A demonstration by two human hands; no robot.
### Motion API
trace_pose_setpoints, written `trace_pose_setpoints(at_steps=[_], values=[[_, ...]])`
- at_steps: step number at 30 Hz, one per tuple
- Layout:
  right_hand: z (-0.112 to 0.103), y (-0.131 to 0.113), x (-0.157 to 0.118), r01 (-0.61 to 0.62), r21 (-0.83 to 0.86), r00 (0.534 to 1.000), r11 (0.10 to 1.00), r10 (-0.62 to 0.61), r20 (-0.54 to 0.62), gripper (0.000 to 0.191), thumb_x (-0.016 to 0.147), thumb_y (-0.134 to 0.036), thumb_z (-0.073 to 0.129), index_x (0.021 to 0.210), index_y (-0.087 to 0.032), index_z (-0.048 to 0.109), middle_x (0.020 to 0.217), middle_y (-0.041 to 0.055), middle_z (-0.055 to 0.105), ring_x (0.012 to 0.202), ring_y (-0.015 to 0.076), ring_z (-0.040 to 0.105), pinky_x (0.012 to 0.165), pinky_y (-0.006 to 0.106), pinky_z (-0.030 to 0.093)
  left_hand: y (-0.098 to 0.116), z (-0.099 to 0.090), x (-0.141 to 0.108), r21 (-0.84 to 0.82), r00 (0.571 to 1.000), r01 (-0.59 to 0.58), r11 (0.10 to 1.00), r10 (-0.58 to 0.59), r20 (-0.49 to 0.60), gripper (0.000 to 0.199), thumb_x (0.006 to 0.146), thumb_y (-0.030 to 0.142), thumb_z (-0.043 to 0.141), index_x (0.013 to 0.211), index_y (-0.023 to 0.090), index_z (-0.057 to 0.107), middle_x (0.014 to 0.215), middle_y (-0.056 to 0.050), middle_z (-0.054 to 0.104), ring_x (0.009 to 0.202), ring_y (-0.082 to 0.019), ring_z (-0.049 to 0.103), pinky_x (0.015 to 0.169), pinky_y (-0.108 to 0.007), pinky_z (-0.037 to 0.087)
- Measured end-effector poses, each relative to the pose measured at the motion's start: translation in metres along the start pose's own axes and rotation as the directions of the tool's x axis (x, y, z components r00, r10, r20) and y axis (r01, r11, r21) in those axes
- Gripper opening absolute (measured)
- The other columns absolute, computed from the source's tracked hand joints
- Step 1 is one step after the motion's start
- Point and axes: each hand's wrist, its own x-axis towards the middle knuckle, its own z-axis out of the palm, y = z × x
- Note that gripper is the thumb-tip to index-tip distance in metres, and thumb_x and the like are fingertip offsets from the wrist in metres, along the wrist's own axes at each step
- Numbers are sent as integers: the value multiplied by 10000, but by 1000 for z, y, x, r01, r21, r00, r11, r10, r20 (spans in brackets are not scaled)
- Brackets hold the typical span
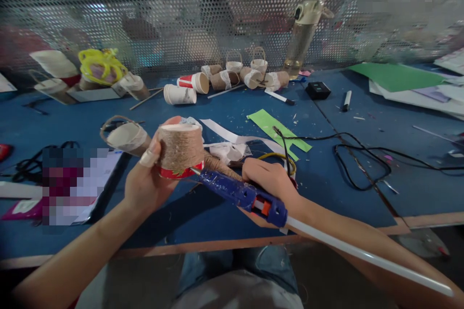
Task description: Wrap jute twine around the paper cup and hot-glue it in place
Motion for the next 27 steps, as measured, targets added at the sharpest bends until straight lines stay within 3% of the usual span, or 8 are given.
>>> trace_pose_setpoints(at_steps=[6, 12, 19, 21, 24, 27], values=[[-1, 3, 0, -21, 7, 1000, 1000, 21, 3, 332, 815, -210, 689, 772, -253, 363, 690, -70, 413, 571, 104, 358, 541, 260, 297, 3, -2, 2, 14, 1000, 0, 1000, 0, -28, 439, 875, 548, 761, 1264, 346, 747, 1264, -49, 721, 1235, -330, 671, 914, -439, 655], [-3, 5, -2, -71, 5, 997, 997, 71, 23, 317, 809, -193, 704, 771, -249, 394, 684, -67, 454, 573, 107, 393, 550, 276, 313, 3, -3, 5, -5, 1000, -6, 1000, 6, -22, 410, 870, 562, 746, 1206, 327, 761, 1224, -81, 743, 1241, -367, 675, 941, -509, 650], [-4, 1, 1, -146, 79, 988, 986, 149, -39, 298, 800, -142, 699, 750, -251, 427, 677, -52, 471, 570, 125, 429, 540, 308, 330, 1, -6, 5, -43, 1000, 15, 999, -15, -20, 353, 881, 526, 750, 1168, 322, 772, 1207, -64, 739, 1177, -310, 694, 874, -412, 656], [-4, -1, 2, -173, 93, 980, 981, 181, -85, 221, 838, -136, 679, 774, -253, 503, 688, -38, 522, 574, 137, 489, 548, 319, 378, 1, -5, 5, -64, 1000, 20, 998, -21, -8, 346, 859, 487, 789, 1155, 307, 779, 1187, -52, 739, 1113, -269, 706, 835, -346, 649], [1, -4, 3, -226, 182, 958, 957, 253, -137, 119, 897, -184, 725, 894, -270, 643, 804, -2, 683, 691, 183, 677, 662, 358, 544, 1, -2, 3, -99, 999, 33, 995, -31, 24, 326, 828, 407, 842, 1125, 286, 782, 1118, -33, 746, 1020, -211, 715, 801, -275, 628], [11, -5, 2, -291, 468, 925, 834, 371, -87, 311, 837, -263, 865, 1078, -336, 681, 1036, 3, 781, 950, 249, 799, 883, 429, 667, -1, 1, 3, -121, 999, 14, 993, -10, 35, 326, 814, 370, 864, 1112, 280, 768, 1120, -34, 751, 1050, -227, 718, 857, -313, 629]])
